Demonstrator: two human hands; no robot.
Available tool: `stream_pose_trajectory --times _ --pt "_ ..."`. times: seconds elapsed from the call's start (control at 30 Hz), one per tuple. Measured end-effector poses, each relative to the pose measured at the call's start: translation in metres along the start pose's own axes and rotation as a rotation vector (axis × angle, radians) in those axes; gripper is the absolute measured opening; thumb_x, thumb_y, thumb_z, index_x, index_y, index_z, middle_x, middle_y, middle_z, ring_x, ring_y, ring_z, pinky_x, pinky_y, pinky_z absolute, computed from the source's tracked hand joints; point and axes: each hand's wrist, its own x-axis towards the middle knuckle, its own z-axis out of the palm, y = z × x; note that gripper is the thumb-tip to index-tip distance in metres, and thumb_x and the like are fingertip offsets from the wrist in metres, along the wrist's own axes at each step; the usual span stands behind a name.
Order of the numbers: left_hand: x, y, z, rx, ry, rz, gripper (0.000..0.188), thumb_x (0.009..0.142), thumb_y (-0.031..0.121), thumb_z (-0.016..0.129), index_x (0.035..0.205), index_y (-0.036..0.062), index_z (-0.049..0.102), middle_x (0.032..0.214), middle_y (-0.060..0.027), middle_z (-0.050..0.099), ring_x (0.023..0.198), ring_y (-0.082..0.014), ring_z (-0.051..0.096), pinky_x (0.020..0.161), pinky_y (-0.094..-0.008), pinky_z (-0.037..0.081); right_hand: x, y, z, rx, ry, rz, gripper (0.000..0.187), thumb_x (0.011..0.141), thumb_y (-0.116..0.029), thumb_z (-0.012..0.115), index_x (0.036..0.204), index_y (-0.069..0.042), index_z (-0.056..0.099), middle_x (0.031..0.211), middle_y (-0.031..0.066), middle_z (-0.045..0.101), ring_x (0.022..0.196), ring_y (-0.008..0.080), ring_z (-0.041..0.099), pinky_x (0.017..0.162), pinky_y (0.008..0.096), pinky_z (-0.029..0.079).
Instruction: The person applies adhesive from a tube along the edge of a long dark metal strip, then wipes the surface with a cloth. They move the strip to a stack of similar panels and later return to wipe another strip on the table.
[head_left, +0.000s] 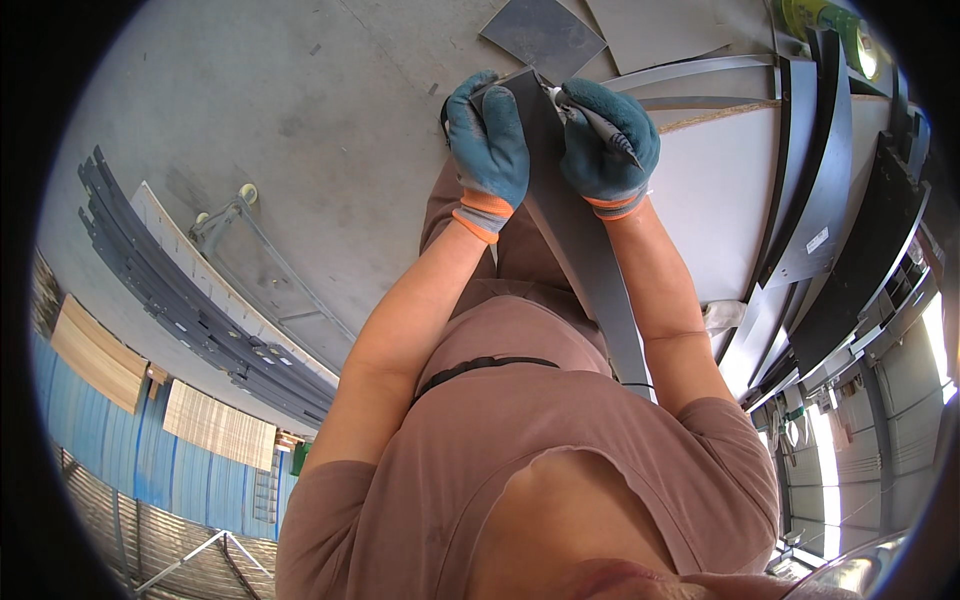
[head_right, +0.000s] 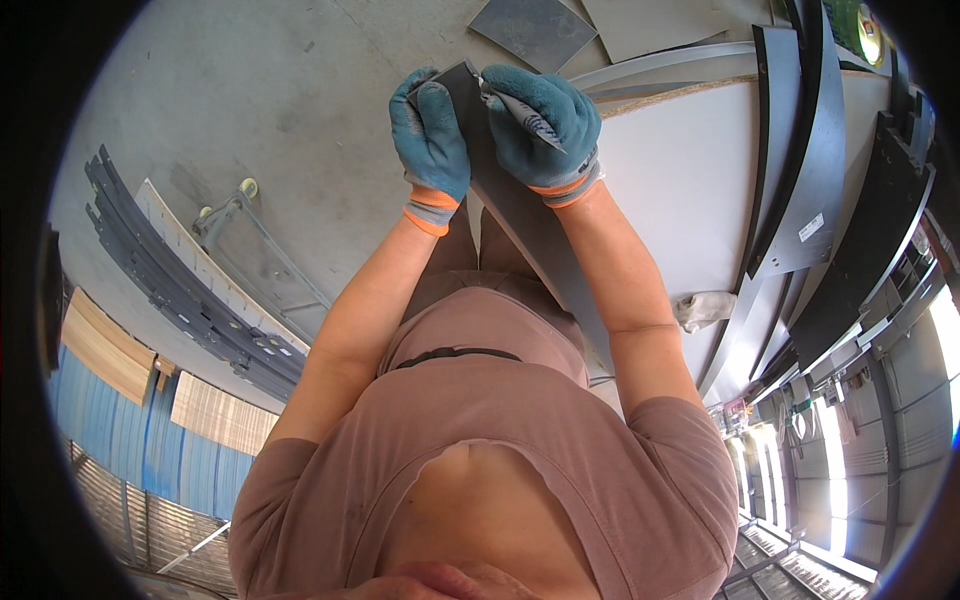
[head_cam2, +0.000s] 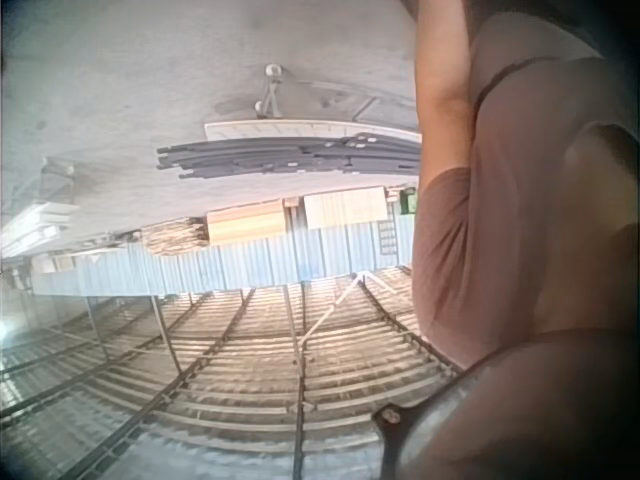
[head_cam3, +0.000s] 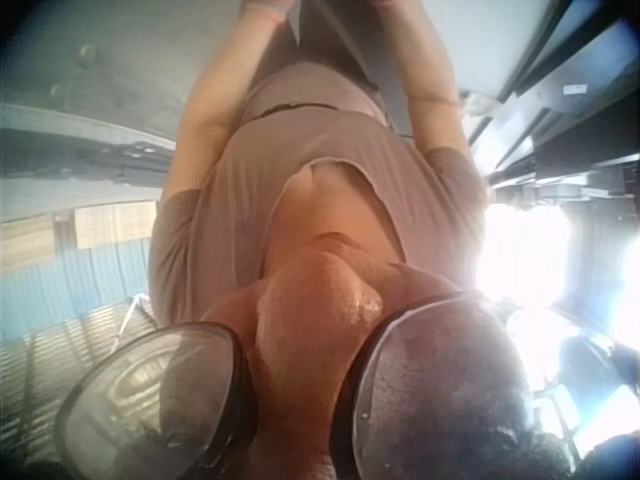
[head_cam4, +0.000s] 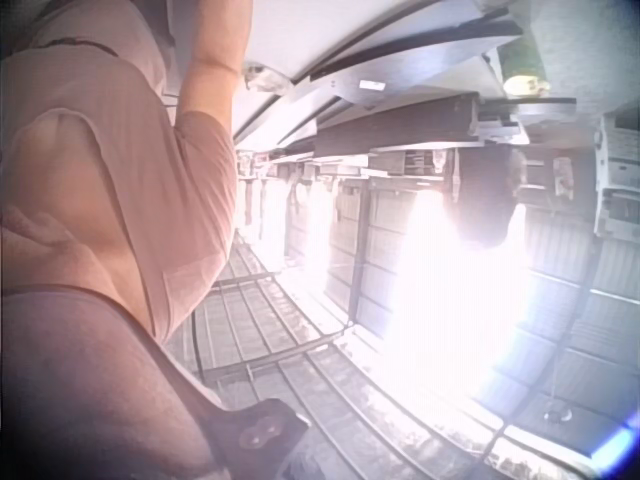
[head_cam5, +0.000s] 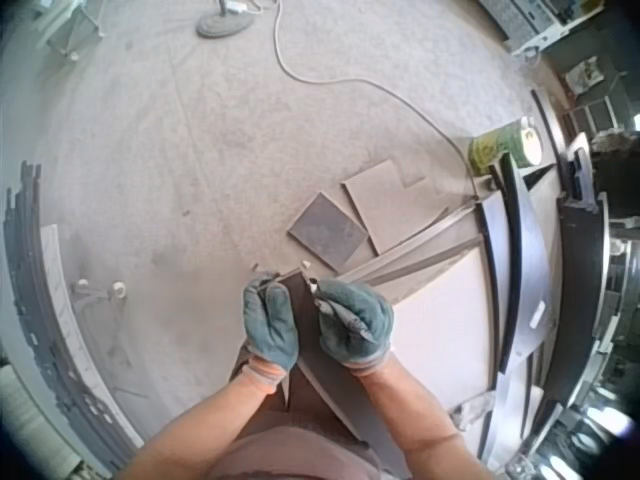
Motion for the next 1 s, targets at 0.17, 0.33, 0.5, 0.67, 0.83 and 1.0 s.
stream_pose_trajectory --times 0.17,0.33,0.5,0.67,0.83,1.0 --pt "-0.001 -0.002 0.000 0.005 0.001 0.004 0.039 0.107 0.031 0.056 0.121 -0.0059 0.058 0.111 -0.0165 0.065 0.101 -0.0260 0.063 0.094 -0.0373 0.050 -0.002 0.000 -0.001 -0.011 0.010 -0.005 0.026 0.078 -0.001 0.076 0.103 -0.009 0.075 0.105 0.0061 0.076 0.078 0.0264 0.072 0.065 0.0347 0.057" --pt "-0.002 -0.004 0.000 0.009 -0.005 -0.012 0.040 0.107 0.032 0.057 0.122 -0.0056 0.058 0.114 -0.0170 0.063 0.104 -0.0267 0.062 0.096 -0.0375 0.049 -0.004 0.001 -0.001 -0.011 0.007 0.007 0.026 0.078 -0.001 0.076 0.103 -0.009 0.075 0.106 0.0058 0.076 0.078 0.0259 0.072 0.065 0.0343 0.057" --pt "-0.002 -0.006 0.000 0.014 -0.011 -0.025 0.041 0.107 0.033 0.057 0.123 -0.0050 0.058 0.116 -0.0171 0.062 0.106 -0.0272 0.061 0.097 -0.0378 0.048 -0.005 0.002 -0.001 -0.009 0.020 -0.011 0.025 0.079 -0.001 0.076 0.103 -0.009 0.075 0.106 0.0058 0.076 0.077 0.0257 0.072 0.064 0.0336 0.056" --pt "-0.004 -0.008 -0.002 0.045 -0.029 -0.030 0.043 0.108 0.036 0.056 0.129 -0.0026 0.055 0.120 -0.0099 0.063 0.109 -0.0172 0.059 0.100 -0.0310 0.047 -0.006 0.002 -0.002 -0.009 0.017 -0.008 0.025 0.079 -0.001 0.076 0.102 -0.009 0.075 0.106 0.0059 0.076 0.075 0.0255 0.071 0.063 0.0335 0.056" --pt "-0.005 -0.009 -0.001 0.056 -0.021 -0.018 0.041 0.109 0.033 0.056 0.128 -0.0026 0.055 0.120 -0.0094 0.063 0.108 -0.0165 0.059 0.099 -0.0303 0.048 -0.006 0.000 -0.004 -0.018 0.007 -0.002 0.024 0.078 -0.001 0.076 0.101 -0.008 0.075 0.105 0.0059 0.076 0.075 0.0249 0.071 0.063 0.0332 0.056" --pt "-0.005 -0.009 -0.002 0.070 -0.028 0.000 0.039 0.109 0.031 0.055 0.129 -0.0025 0.055 0.119 -0.0090 0.063 0.108 -0.0161 0.059 0.098 -0.0300 0.048 -0.006 0.000 -0.005 -0.026 0.013 0.002 0.024 0.078 0.000 0.075 0.100 -0.009 0.076 0.106 0.0054 0.076 0.075 0.0244 0.071 0.064 0.0330 0.056"
